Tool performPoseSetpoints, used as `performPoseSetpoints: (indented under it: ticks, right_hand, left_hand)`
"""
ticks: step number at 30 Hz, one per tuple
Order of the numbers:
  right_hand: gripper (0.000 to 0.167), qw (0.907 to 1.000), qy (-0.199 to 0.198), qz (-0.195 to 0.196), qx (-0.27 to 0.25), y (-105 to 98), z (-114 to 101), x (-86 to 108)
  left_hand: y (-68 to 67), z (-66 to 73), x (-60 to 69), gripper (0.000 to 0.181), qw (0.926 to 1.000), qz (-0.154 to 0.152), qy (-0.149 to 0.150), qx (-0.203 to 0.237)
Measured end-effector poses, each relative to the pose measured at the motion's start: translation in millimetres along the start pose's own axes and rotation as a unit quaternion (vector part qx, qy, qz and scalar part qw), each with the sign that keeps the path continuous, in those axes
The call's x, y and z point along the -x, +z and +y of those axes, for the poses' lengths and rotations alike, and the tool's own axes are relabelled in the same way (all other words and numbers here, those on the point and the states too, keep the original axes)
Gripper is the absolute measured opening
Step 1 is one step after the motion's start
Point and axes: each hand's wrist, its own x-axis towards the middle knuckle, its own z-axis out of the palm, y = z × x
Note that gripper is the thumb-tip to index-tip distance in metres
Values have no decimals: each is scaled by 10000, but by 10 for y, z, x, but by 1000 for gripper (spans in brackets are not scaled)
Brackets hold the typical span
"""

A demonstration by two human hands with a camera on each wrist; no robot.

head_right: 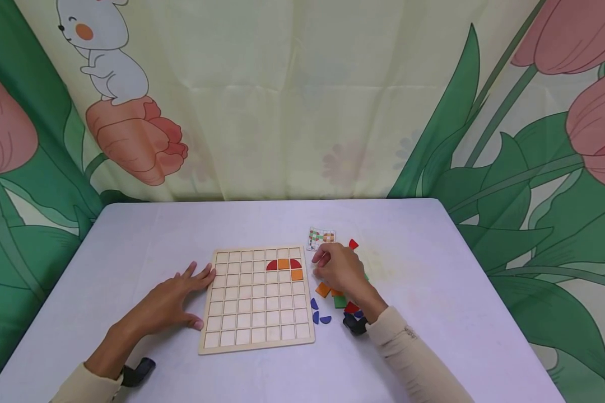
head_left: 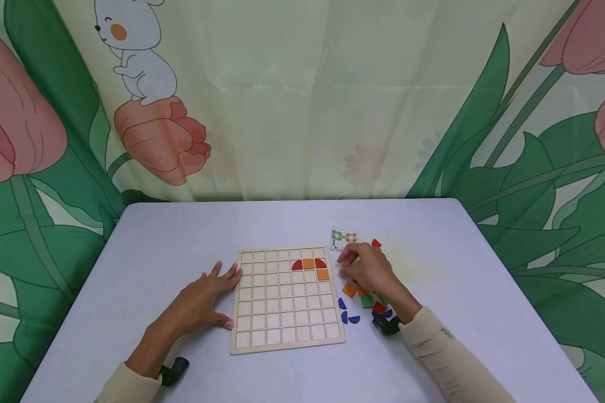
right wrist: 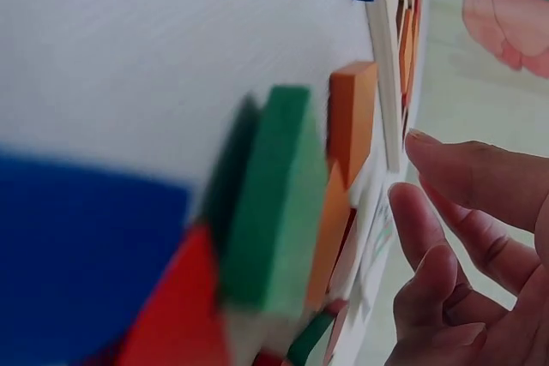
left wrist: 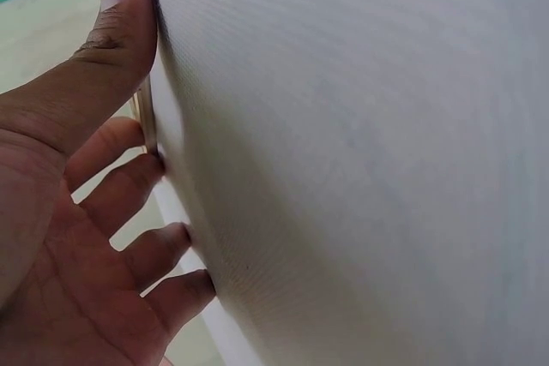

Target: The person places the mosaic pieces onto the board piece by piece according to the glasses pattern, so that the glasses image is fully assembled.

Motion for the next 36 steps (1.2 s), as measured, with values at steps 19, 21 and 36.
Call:
performPoseSetpoints:
  ticks: [19, 21, 36]
  right_hand:
    - [18, 9958, -377, -829, 30, -82, 190, 263]
    - [19, 9951, -426, -891, 68, -95, 189, 276]
    - [21, 9951, -491, -784, 340, 5, 168, 281]
  left_hand:
    - [9, 4, -2, 118, 10000, -3, -41, 16]
    - [11, 6, -2, 118, 10000, -19, -66, 5]
    - [7, -9, 8, 117, 10000, -26, 19, 79]
